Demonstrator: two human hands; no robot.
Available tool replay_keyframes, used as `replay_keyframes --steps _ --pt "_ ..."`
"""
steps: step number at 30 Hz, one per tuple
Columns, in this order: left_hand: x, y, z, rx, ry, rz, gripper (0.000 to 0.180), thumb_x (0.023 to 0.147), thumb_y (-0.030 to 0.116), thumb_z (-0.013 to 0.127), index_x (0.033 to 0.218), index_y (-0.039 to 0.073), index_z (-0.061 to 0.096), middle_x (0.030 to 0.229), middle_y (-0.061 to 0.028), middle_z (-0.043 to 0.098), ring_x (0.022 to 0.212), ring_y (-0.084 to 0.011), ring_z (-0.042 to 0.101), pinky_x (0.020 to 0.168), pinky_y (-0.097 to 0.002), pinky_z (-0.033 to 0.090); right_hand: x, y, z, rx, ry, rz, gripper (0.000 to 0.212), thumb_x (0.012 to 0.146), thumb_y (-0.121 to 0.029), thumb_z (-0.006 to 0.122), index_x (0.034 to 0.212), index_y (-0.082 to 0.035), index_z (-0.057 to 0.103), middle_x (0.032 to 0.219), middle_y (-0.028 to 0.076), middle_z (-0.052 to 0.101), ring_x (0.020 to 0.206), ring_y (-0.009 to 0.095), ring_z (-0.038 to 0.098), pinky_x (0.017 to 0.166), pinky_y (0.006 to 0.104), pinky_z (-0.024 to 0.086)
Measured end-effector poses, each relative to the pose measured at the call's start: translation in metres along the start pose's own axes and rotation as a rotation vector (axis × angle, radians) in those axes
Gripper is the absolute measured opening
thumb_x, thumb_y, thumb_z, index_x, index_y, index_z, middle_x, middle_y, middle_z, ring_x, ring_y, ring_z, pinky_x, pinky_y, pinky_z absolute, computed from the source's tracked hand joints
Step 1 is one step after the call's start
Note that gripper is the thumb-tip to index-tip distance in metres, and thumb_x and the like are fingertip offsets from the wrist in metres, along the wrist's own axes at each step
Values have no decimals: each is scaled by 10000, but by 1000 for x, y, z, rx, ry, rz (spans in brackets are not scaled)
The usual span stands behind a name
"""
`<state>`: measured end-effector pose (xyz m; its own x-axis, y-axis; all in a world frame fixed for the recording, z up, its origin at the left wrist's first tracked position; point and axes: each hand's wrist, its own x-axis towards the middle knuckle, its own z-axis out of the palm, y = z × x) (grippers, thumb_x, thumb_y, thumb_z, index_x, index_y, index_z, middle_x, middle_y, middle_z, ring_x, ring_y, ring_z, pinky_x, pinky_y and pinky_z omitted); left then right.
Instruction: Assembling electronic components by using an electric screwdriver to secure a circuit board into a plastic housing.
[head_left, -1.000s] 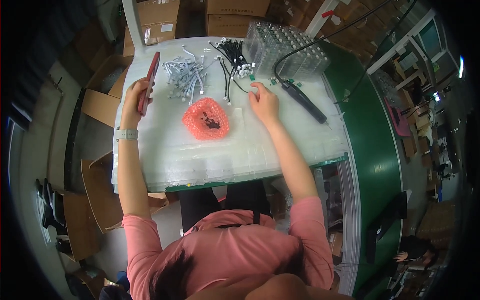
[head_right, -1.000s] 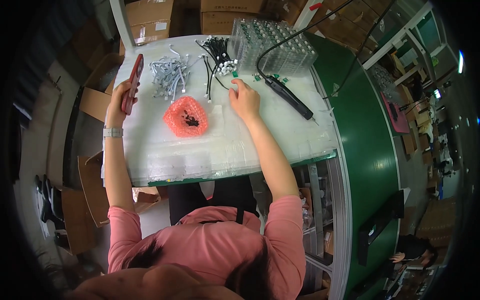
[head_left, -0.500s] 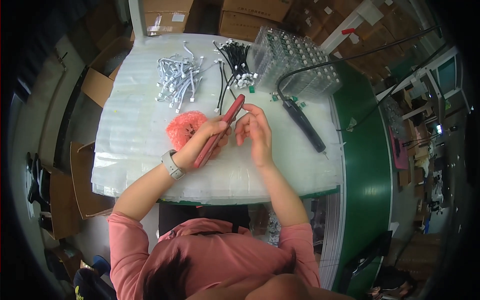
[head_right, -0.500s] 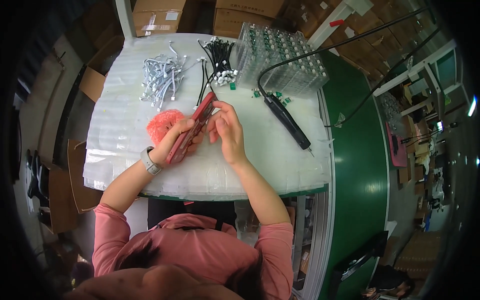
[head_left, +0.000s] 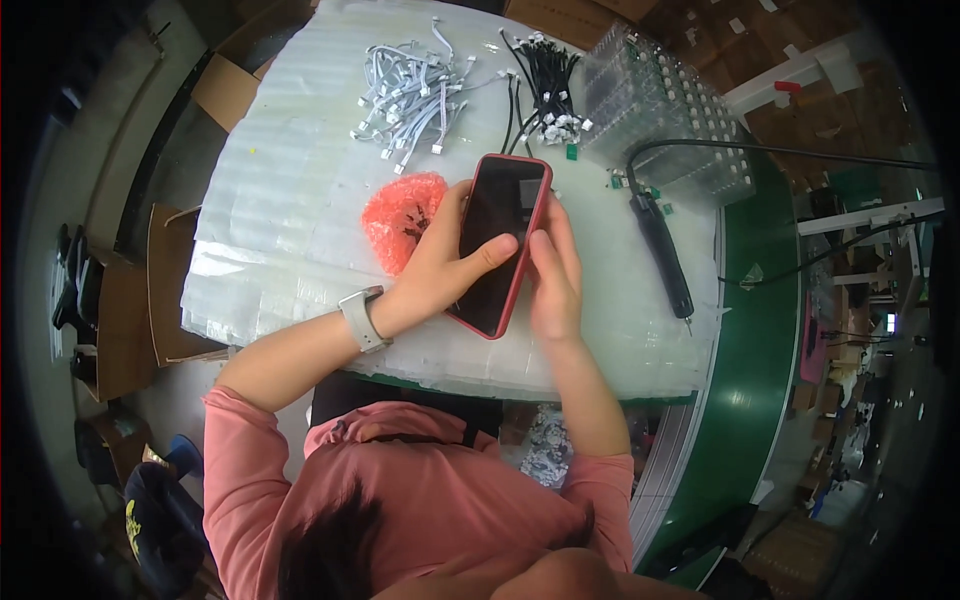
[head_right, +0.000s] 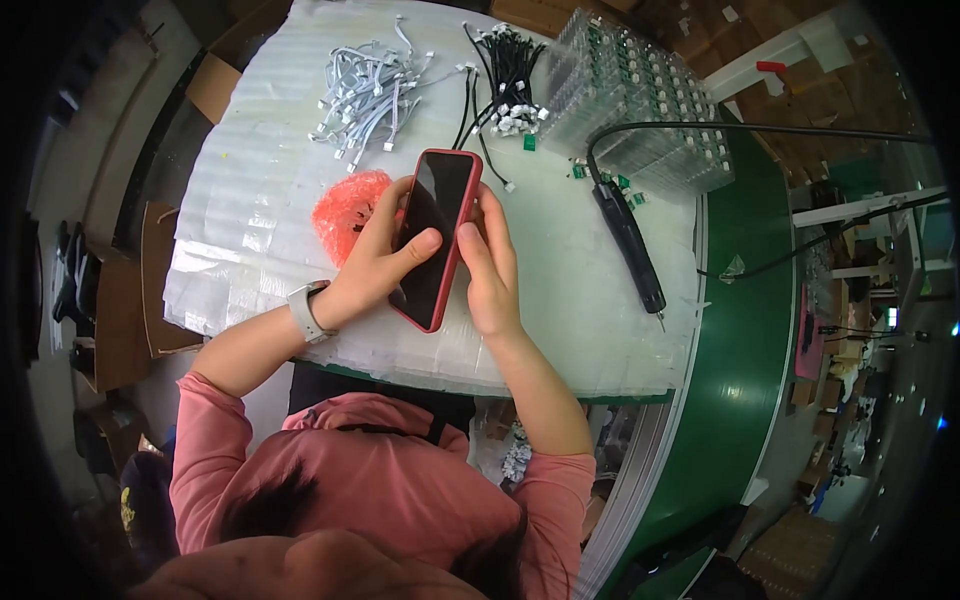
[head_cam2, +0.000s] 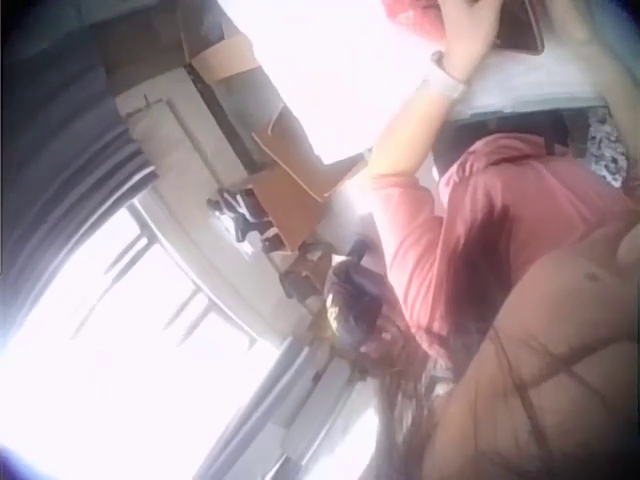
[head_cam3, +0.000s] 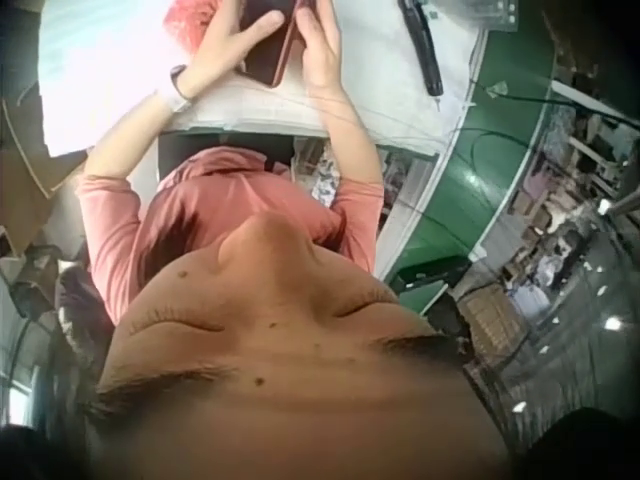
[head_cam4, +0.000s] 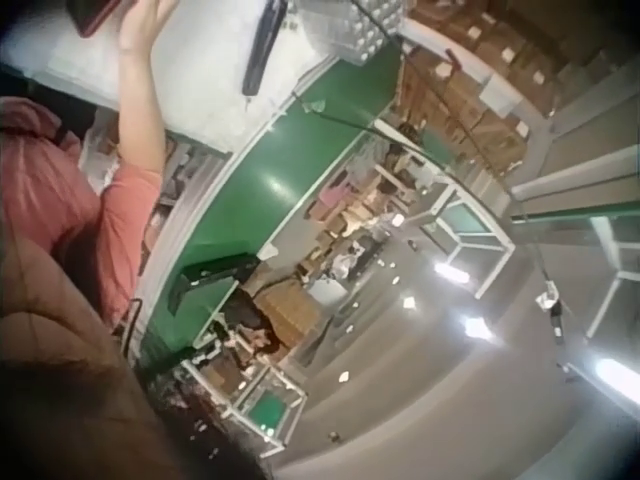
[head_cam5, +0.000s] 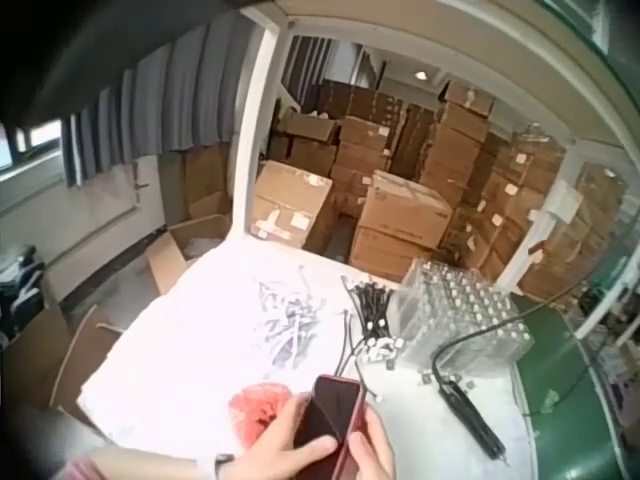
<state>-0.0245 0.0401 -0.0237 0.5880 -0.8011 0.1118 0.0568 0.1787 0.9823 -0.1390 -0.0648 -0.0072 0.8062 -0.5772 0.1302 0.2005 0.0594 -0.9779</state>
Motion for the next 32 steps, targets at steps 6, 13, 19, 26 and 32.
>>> replay_keyframes --steps 6,13,19,26,32 --pt "-3 -3 -8 -230 -47 -42 788 751 18 730 1391 -12 273 1275 -166 471 1225 -238 479 1043 -354 390 2 8 -3 127 64 59 515 990 -152 402 1460 57 362 1386 135 511 1228 182 515 1032 295 395" --pt "-2 0 -8 -264 -85 -66 758 727 -33 668 1379 -1 284 1276 -147 464 1205 -226 486 1045 -347 389 6 9 -6 187 143 134 538 918 -132 388 1409 87 408 1363 160 545 1254 229 528 1078 346 378" --pt "-1 -9 -10 -111 -93 17 688 749 -10 661 1354 -8 333 1254 -133 494 1183 -204 492 1030 -329 392 7 6 -7 246 79 185 505 961 -155 408 1406 83 412 1379 152 530 1255 230 526 1078 347 380" --pt "0 12 -16 -407 -62 -215 568 866 122 608 1360 -16 364 1247 -114 518 1181 -175 482 1017 -309 388 4 13 -6 276 -132 180 534 1017 -252 505 1435 55 375 1373 137 527 1265 230 515 1067 368 397" --pt "2 7 -16 -468 -38 -193 601 893 185 610 1404 7 349 1289 -118 494 1213 -171 454 1052 -300 351 9 19 -18 388 -180 274 590 1000 -284 556 1452 36 352 1393 147 502 1294 249 491 1109 408 363"
